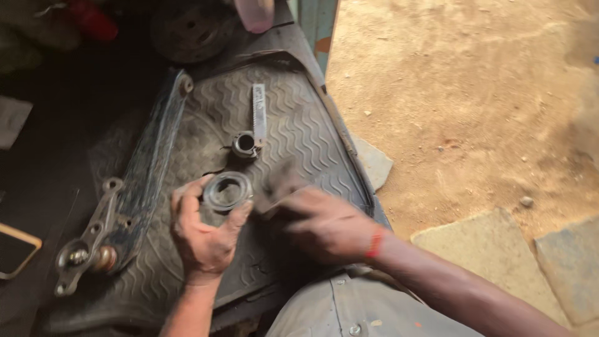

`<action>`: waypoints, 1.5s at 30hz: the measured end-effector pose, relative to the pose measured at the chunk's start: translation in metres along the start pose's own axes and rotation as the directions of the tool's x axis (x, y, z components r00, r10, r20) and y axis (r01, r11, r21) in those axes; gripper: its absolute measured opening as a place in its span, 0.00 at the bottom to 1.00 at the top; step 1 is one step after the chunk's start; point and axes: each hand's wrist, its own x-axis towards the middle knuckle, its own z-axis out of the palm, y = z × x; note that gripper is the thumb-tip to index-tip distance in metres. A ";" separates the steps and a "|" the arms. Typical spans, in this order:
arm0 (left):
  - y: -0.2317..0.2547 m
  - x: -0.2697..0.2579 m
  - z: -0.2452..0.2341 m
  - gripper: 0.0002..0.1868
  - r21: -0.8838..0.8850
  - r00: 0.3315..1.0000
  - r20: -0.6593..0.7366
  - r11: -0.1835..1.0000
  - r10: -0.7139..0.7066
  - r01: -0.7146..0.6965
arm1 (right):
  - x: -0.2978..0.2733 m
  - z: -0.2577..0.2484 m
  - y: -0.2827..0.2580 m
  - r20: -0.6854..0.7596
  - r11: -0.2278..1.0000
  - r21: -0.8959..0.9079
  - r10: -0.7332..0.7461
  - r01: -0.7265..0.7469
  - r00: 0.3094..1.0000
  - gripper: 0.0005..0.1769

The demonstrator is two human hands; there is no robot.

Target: The person cleans a cylindrical metal part by scraping its interior with a flat metal tool and wiping it with a cloth. They then use a small pointed tool to scrape the inner surface of the part and wipe it again. Finally, they scrape the interior of a second cylindrical part with the flat tool and wipe it with the cloth.

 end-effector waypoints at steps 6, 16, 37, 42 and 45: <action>0.008 -0.038 -0.008 0.36 0.097 0.996 -0.027 0.991 -0.085 0.087 | 0.007 0.010 0.043 0.209 0.970 -0.055 -0.219 0.235 0.953 0.22; 0.033 -0.015 0.069 0.38 -0.036 0.987 0.158 0.999 -0.022 0.028 | -0.011 -0.139 0.158 -0.550 0.790 -0.415 0.178 -0.452 0.816 0.07; -0.006 -0.002 0.119 0.26 0.138 0.984 0.113 0.978 0.140 -0.155 | 0.012 -0.019 0.053 -0.152 0.966 -0.260 -0.031 -0.010 0.988 0.15; 0.007 0.006 0.115 0.31 0.051 0.984 0.118 0.988 0.137 -0.144 | 0.005 -0.017 0.058 -0.221 0.925 -0.347 0.078 -0.153 0.972 0.17; 0.014 0.005 0.113 0.30 0.053 0.985 0.125 0.991 0.116 -0.123 | -0.005 -0.022 0.057 -0.163 0.875 -0.447 0.124 -0.185 0.979 0.16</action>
